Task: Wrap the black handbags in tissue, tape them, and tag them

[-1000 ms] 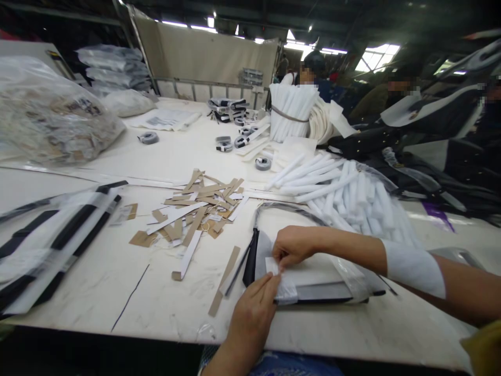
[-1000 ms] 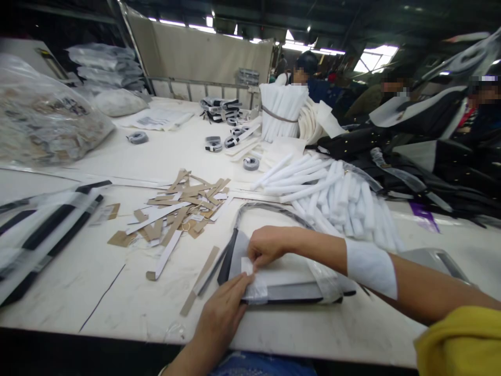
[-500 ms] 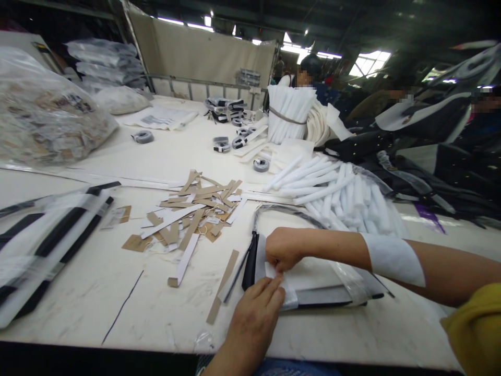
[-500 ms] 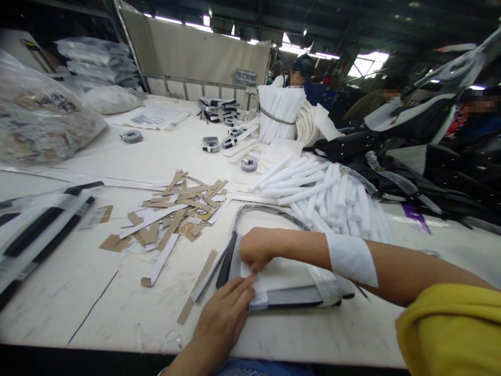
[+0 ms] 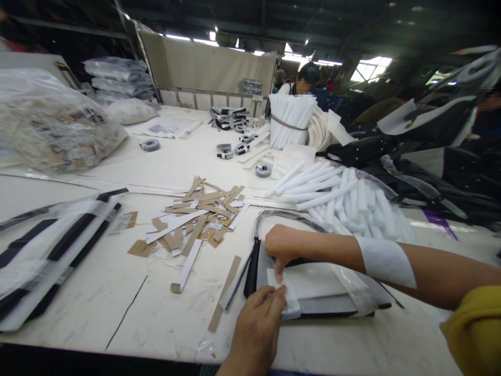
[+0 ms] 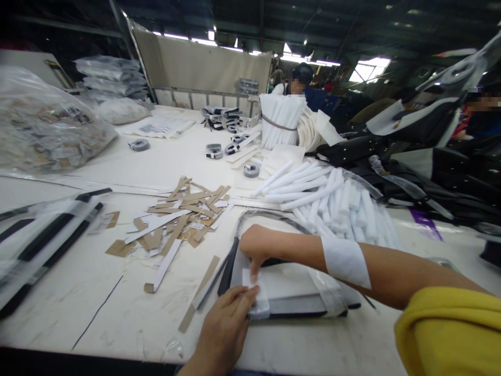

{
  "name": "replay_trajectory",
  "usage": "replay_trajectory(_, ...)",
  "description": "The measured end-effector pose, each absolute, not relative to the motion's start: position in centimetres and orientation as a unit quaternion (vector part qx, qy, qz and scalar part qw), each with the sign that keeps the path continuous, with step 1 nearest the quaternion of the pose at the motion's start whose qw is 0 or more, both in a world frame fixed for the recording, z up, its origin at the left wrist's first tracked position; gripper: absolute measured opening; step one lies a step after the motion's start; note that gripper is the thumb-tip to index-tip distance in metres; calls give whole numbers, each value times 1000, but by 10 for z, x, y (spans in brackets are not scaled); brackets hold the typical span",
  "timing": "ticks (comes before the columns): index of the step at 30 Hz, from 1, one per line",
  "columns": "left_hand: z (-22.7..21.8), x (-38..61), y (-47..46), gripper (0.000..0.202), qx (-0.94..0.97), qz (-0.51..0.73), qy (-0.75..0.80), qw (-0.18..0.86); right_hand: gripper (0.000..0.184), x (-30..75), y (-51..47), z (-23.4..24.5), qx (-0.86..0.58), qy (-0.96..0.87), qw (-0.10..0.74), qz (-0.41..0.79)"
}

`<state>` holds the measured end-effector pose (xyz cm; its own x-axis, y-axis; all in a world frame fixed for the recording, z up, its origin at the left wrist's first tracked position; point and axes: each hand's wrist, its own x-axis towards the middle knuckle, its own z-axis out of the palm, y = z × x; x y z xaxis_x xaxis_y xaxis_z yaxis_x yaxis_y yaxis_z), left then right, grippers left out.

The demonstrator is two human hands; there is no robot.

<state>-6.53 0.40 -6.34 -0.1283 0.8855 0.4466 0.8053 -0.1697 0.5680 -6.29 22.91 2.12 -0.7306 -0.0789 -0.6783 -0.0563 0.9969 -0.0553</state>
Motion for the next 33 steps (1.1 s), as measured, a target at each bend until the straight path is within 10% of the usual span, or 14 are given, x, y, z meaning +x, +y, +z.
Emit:
replay_trajectory(19,-67,-61,1,67,651,384,655,-19,52,-13,267,-3,164,934,172,-269)
replay_trajectory(25,-64,-61,2,61,645,390,657,6,112,18,227,-7,152,936,136,-286)
replay_trajectory(33,-71,-59,0,60,636,394,664,18,94,10,224,-18,204,934,121,-267)
